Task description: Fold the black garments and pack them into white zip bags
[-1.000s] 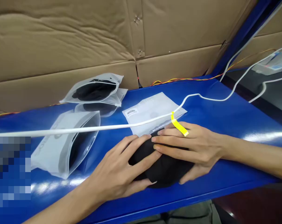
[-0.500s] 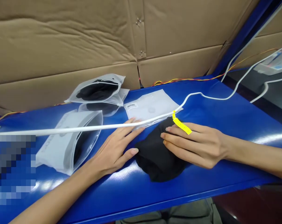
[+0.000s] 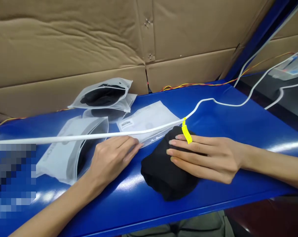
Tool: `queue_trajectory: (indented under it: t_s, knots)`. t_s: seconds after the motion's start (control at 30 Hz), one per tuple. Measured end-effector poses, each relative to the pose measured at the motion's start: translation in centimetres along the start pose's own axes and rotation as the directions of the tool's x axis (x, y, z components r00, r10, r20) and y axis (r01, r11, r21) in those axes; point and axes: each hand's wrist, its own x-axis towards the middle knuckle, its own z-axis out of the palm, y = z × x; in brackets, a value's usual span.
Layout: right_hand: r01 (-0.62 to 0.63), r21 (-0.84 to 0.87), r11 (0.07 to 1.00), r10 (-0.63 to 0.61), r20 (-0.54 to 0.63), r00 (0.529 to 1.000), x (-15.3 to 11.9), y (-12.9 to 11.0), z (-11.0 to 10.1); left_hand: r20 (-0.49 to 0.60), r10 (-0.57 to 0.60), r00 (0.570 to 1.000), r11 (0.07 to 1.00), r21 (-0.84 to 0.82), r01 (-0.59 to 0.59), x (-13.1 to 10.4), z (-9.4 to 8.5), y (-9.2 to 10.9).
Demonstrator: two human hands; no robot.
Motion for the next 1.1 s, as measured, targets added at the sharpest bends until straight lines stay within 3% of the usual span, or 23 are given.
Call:
queue_trajectory:
  t_s: [0.13, 0.27, 0.4, 0.5, 0.63, 0.73, 0.93, 1.1]
  knots:
    - [0.023, 0.028, 0.999, -0.023, -0.022, 1.0, 0.7, -0.2, -0.5, 0.049, -0.067, 0.997, 0.998, 0.012, 0.067, -0.4, 0.0, 0.0]
    - [-0.097, 0.079, 0.992, 0.098, -0.009, 0.995, 0.8, -1.1, 0.1, 0.101, 0.018, 0.995, 0.997, -0.076, -0.01, -0.8, 0.1, -0.2]
    - [-0.138, 0.041, 0.99, 0.139, -0.028, 0.99, 0.3, -1.7, 0.8, 0.026, 0.046, 0.999, 0.996, -0.072, -0.044, -0.8, 0.2, -0.1]
    - [-0.141, 0.079, 0.987, 0.148, -0.099, 0.984, 0.2, -1.5, 0.8, -0.03, 0.006, 1.0, 0.999, -0.054, -0.008, -0.7, 0.1, 0.3]
    - [-0.102, 0.145, 0.984, 0.115, -0.088, 0.989, 0.7, -1.3, 0.5, -0.084, -0.043, 0.996, 0.999, -0.037, 0.04, -0.5, -0.2, 0.9]
    - [-0.128, 0.168, 0.977, 0.156, -0.169, 0.973, 0.7, -1.7, 0.8, -0.087, -0.066, 0.994, 0.996, -0.064, 0.06, -0.4, -0.4, 1.5]
    - [-0.15, 0.16, 0.976, 0.184, -0.219, 0.958, 0.6, -2.0, 1.0, -0.061, -0.057, 0.996, 0.973, -0.228, 0.042, -0.3, -1.0, 3.2]
    - [-0.067, 0.144, 0.987, 0.09, -0.163, 0.982, 1.5, -1.4, 0.0, -0.064, -0.083, 0.995, 0.952, -0.301, 0.06, -0.3, -1.0, 3.8]
